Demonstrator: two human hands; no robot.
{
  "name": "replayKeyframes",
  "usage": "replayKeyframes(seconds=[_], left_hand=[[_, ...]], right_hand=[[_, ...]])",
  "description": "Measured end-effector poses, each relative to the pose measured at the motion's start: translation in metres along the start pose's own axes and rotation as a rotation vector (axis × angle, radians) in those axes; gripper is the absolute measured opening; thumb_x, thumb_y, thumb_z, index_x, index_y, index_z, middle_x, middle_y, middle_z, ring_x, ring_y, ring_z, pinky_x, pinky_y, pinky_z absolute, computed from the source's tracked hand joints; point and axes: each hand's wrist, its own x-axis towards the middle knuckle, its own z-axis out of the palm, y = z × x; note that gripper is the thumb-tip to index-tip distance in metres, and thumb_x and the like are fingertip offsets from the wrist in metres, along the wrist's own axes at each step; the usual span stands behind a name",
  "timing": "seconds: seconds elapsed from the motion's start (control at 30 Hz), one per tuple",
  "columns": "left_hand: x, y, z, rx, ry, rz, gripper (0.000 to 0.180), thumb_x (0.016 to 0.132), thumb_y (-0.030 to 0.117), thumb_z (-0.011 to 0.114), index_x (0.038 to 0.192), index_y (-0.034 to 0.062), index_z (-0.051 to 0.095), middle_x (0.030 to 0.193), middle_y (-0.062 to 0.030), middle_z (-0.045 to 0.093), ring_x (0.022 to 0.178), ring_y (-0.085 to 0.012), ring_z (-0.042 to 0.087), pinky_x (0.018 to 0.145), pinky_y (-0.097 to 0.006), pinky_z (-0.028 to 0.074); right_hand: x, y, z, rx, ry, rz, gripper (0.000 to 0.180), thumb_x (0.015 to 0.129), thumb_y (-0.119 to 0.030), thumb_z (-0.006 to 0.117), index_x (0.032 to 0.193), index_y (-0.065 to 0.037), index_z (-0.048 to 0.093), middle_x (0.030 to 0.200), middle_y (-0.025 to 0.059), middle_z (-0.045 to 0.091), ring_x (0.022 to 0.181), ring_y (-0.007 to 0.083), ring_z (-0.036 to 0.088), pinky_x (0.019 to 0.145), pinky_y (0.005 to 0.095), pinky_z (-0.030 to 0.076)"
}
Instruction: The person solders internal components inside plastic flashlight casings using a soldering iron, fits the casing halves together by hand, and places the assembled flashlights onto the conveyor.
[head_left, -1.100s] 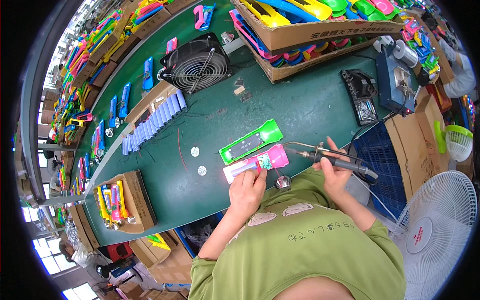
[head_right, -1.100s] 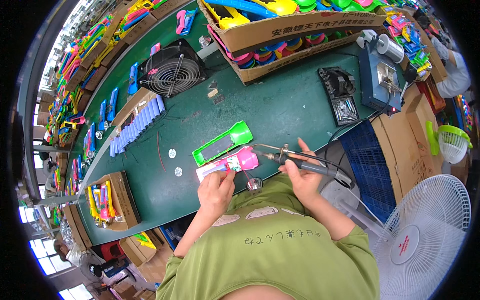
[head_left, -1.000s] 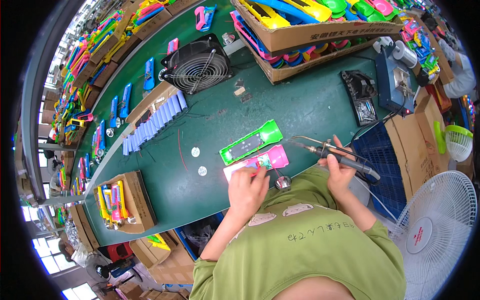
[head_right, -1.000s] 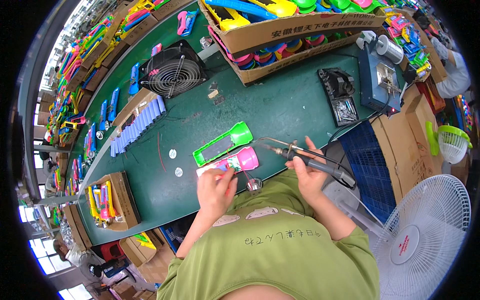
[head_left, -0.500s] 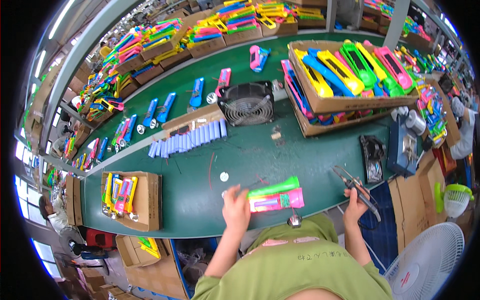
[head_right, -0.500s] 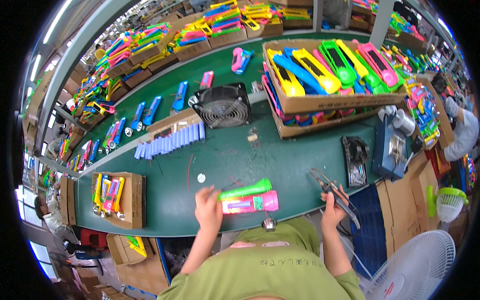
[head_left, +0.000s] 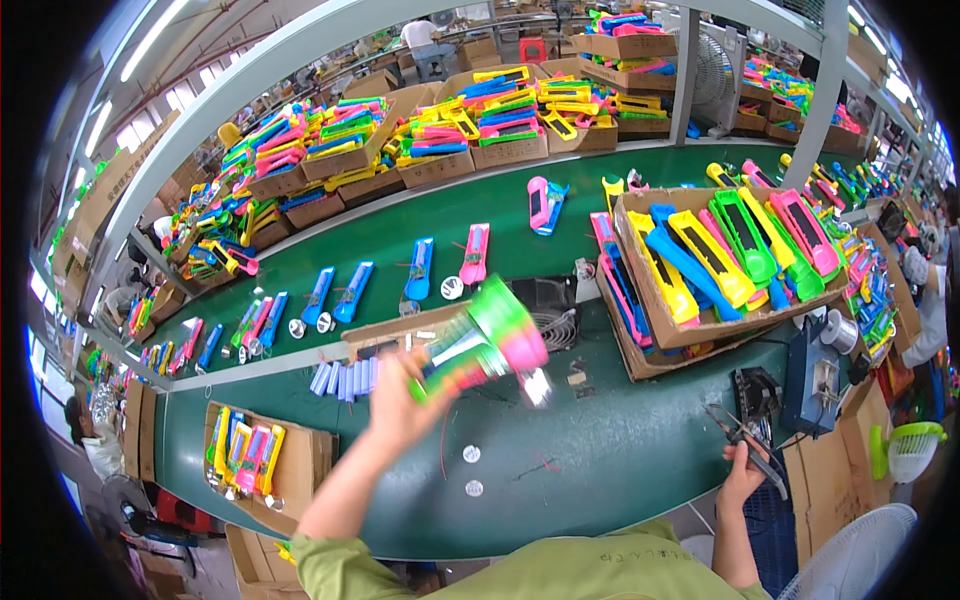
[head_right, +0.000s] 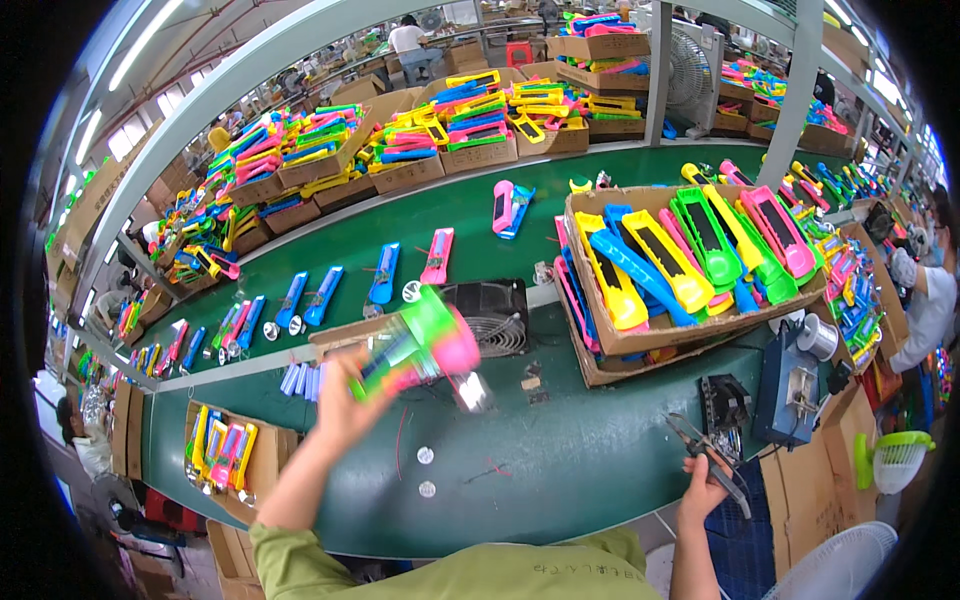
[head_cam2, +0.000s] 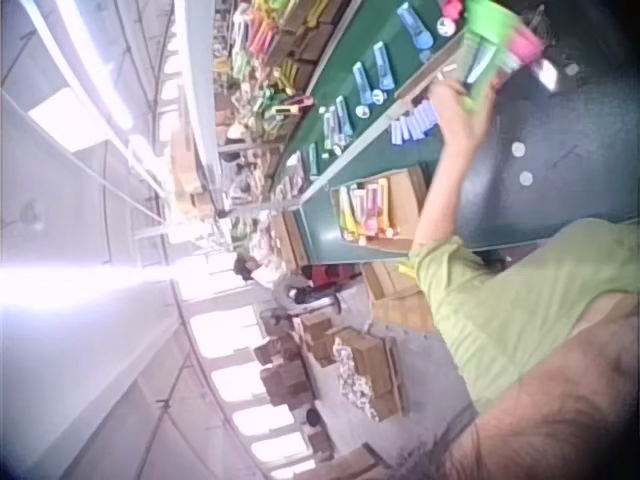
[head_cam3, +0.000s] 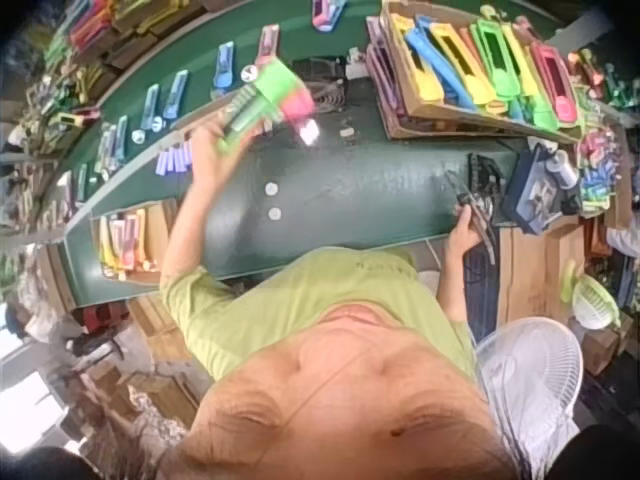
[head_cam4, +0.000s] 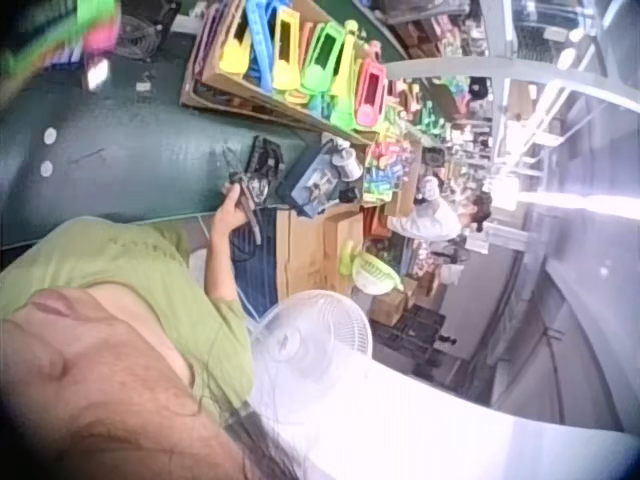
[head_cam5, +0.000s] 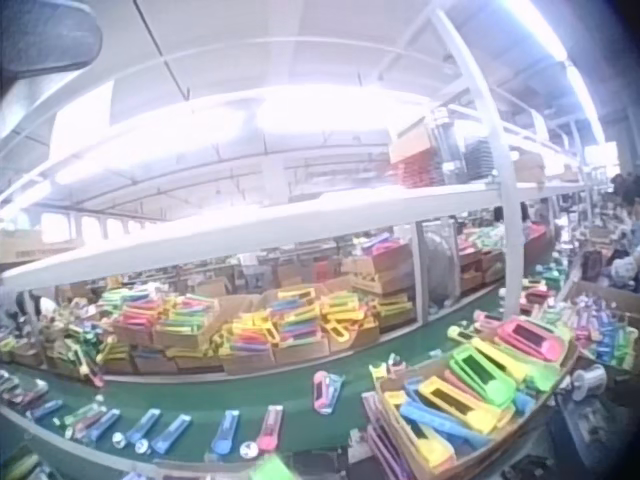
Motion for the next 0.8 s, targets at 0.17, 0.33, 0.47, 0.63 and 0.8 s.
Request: replayKeyframes(seconds=[0.17, 0.33, 0.47, 0.63, 0.8], left_hand=[[0.126, -0.159, 0.016, 0.500, 0.254, -0.079, 0.036, 0.069, 0.026, 0.072, 0.082, 0.0031, 0.048, 0.078, -0.0165, 0.055, 0.074, -0.0354, 0.054, 0.061, -0.044, 0.042], [0.111, -0.303, 0.061, 0.650, -0.093, -0.525, 0.049, 0.069, 0.024, 0.069, 0.104, 0.0022, 0.043, 0.088, -0.0220, 0.060, 0.082, -0.0386, 0.058, 0.073, -0.046, 0.047], [0.158, -0.231, 0.076, 0.896, -0.410, -0.409, 0.052, 0.068, 0.023, 0.068, 0.111, 0.0044, 0.045, 0.112, -0.0218, 0.051, 0.109, -0.0325, 0.048, 0.089, -0.044, 0.040], [0.164, -0.244, 0.087, 0.990, -0.586, 0.776, 0.026, 0.083, 0.015, 0.045, 0.108, 0.0126, 0.052, 0.133, -0.0095, 0.040, 0.126, -0.0303, 0.032, 0.103, -0.044, 0.028], [0.166, -0.215, 0.079, 0.978, -0.662, 0.693, 0.019, 0.082, 0.016, 0.047, 0.099, 0.0106, 0.056, 0.129, -0.0090, 0.046, 0.126, -0.0293, 0.033, 0.104, -0.045, 0.025]], right_hand=[[0.022, -0.008, -0.023, -0.069, 0.067, -0.027, 0.019, 0.085, -0.007, 0.056, 0.101, 0.002, 0.051, 0.078, 0.0094, 0.060, 0.064, 0.0133, 0.059, 0.060, 0.0237, 0.047], [0.071, -0.039, -0.034, -0.084, 0.254, -0.154, 0.025, 0.085, -0.009, 0.056, 0.106, 0.004, 0.049, 0.070, 0.0093, 0.059, 0.060, 0.0123, 0.054, 0.058, 0.0232, 0.043], [0.137, -0.095, -0.043, -0.296, 0.217, -0.370, 0.021, 0.088, -0.009, 0.051, 0.107, -0.002, 0.048, 0.074, 0.0061, 0.059, 0.061, 0.0095, 0.052, 0.059, 0.0229, 0.043], [0.259, -0.135, 0.010, -0.663, -0.150, -0.774, 0.051, 0.078, -0.004, 0.063, 0.123, -0.006, 0.039, 0.111, 0.0100, 0.056, 0.107, 0.0186, 0.052, 0.091, 0.0295, 0.039], [0.339, -0.121, 0.047, -0.758, -0.340, -0.452, 0.090, 0.064, -0.027, 0.080, 0.130, -0.003, 0.025, 0.130, 0.0207, 0.040, 0.124, 0.0271, 0.038, 0.100, 0.0351, 0.033]])
